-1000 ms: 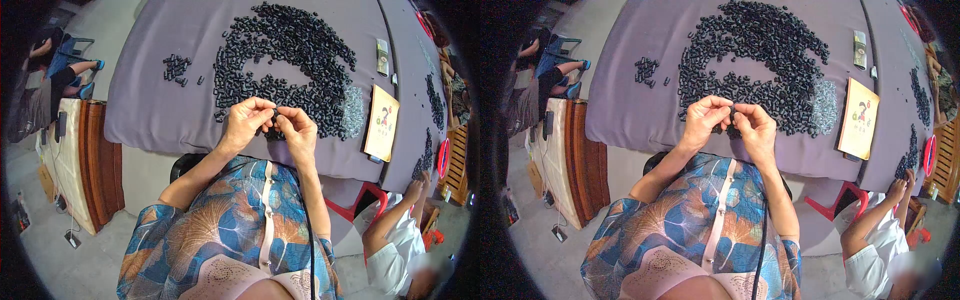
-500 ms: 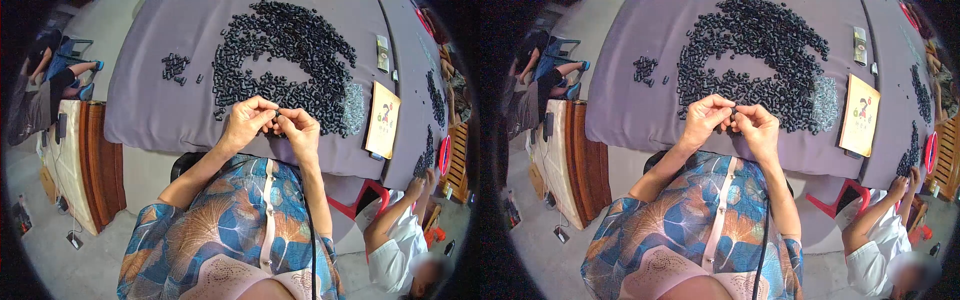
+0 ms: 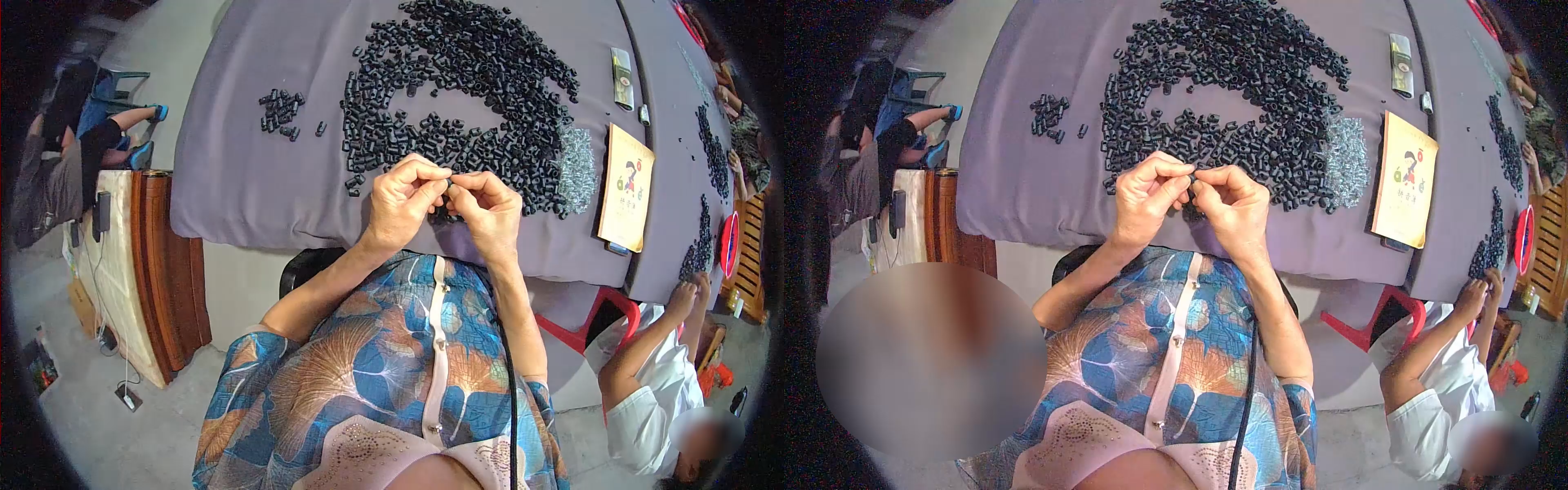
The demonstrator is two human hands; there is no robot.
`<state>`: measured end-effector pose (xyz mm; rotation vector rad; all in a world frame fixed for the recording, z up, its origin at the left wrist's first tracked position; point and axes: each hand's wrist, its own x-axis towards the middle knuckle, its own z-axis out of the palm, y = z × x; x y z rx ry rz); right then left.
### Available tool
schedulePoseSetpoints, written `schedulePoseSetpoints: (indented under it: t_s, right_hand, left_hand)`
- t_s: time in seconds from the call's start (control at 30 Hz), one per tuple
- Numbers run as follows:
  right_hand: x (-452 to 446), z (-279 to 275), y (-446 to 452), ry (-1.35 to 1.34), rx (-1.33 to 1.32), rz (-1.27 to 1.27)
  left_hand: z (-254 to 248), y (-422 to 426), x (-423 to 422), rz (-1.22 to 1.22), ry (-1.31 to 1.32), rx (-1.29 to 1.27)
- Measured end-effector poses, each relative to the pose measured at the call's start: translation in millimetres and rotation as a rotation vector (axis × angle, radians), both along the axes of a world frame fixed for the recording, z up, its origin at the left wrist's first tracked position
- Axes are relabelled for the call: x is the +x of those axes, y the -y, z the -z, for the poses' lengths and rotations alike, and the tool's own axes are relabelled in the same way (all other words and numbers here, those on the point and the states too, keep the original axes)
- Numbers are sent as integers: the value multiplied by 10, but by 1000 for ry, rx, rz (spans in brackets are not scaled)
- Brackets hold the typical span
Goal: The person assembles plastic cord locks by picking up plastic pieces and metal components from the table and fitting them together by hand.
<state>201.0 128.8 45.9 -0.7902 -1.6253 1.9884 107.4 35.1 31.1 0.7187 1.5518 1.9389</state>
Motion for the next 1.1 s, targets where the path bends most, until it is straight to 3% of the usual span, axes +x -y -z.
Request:
schedulePoseSetpoints:
  t_s: [0.13,0.3,0.5,0.73,1.1]
  right_hand:
    - [-29,99,64,66,305,65]
    - [-27,124,107,97,186,92]
    - [0,31,40,33,-25,10]
    - [9,86,62,-25,-166,5]
    - [47,157,82,-57,-90,12]
  left_hand:
    - [32,-22,46,-49,-22,-10]
    - [82,-27,10,-24,44,-51]
    - [113,-3,-30,62,439,-1]
    - [124,54,-36,102,549,36]
    - [86,45,-33,114,689,47]
